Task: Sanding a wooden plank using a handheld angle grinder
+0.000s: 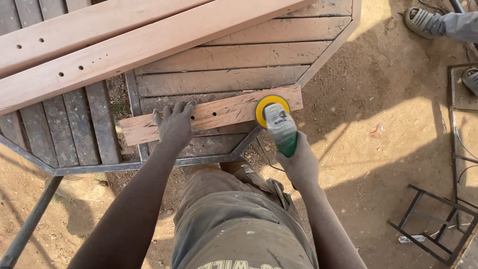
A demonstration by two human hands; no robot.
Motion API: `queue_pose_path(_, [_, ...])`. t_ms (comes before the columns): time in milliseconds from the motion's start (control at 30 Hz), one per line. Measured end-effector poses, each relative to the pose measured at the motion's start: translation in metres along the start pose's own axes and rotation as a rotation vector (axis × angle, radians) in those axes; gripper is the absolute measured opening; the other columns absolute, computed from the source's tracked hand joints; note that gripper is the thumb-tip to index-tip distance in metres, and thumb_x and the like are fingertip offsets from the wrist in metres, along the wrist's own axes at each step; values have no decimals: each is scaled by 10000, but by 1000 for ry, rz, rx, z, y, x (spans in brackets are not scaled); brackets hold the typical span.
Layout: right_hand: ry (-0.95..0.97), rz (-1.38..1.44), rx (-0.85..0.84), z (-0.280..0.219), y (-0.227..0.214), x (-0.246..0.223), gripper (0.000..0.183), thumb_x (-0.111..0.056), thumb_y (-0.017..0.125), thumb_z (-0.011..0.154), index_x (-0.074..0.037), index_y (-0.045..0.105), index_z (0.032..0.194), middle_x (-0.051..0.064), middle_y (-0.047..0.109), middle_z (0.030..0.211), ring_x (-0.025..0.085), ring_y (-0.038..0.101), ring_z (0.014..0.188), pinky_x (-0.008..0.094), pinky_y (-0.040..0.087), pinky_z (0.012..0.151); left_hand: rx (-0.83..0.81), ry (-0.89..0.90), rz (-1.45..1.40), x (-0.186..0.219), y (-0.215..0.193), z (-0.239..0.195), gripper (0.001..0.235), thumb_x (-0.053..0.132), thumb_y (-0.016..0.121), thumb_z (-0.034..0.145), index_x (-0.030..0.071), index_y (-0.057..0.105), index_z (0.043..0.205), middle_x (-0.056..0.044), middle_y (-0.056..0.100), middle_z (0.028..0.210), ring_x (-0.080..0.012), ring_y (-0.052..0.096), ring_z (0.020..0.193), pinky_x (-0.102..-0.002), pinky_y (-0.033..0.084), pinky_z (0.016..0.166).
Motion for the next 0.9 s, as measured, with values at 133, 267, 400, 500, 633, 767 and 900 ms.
queue_pose_path(133, [85, 77, 109, 28, -34, 42, 697, -333, 737, 842, -136, 408, 1424, 257, 633, 1235, 526, 620, 1192, 667, 464, 1014, -31, -28, 23, 8, -23, -4, 798, 285, 788, 845, 286, 404, 1544, -82, 492, 1462, -383, 407, 1405, -737, 185, 1143])
queue_pose_path(267, [166, 115, 185, 29, -65, 78, 635, -350, 747, 852, -153, 426, 1363, 229, 639, 1183, 500, 620, 1180, 655, 453, 994, -61, 34, 2, 11, -5, 3, 715, 261, 776, 865, 180, 439, 1490, -143, 488, 1446, -411, 441, 1372, -752, 231, 1141])
queue_pose_path(400, [132, 343, 209, 20, -64, 84, 612, -331, 719, 920, -93, 400, 1385, 260, 585, 1145, 527, 587, 1162, 704, 428, 938, -79, 145, 84, 5, 23, 33, 983, 439, 912, 694, 74, 425, 1466, -170, 529, 1440, -380, 495, 1366, -685, 263, 1169])
queue_pose_path(500, [113, 437, 193, 10, -45, 88, 671, -342, 724, 924, -59, 369, 1419, 285, 546, 1145, 553, 565, 1152, 724, 407, 877, 36, 172, 121, 14, -2, 14, 853, 431, 886, 723, 71, 467, 1372, -161, 574, 1324, -355, 557, 1283, -608, 380, 1091])
queue_pose_path(633, [148, 474, 135, 0, -21, 90, 715, -354, 769, 897, -69, 365, 1413, 237, 512, 1165, 472, 560, 1182, 682, 421, 961, 167, 143, 168, 23, 0, -12, 672, 277, 856, 750, 84, 501, 1287, -110, 576, 1232, -306, 571, 1225, -520, 419, 1007])
queue_pose_path(767, [67, 556, 155, -6, -16, 87, 684, -323, 742, 951, -39, 347, 1433, 250, 483, 1189, 479, 537, 1189, 700, 414, 926, 391, 204, 160, 25, 31, -24, 625, 278, 856, 675, 68, 541, 1173, -137, 572, 1238, -293, 534, 1236, -446, 421, 987])
queue_pose_path(900, [48, 597, 241, -6, -27, 84, 662, -327, 788, 927, -76, 379, 1383, 186, 485, 1132, 379, 559, 1140, 644, 433, 947, 138, 125, 92, 46, 13, -32, 1129, 451, 927, 603, 123, 348, 1515, -110, 587, 1310, -288, 542, 1261, -475, 365, 1108])
Point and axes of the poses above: each hand's wrist, its own z-axis towards the middle knuckle, its own y-axis out of the palm, x = y × z, the point moved 5 cm from there along z, towards the middle knuckle
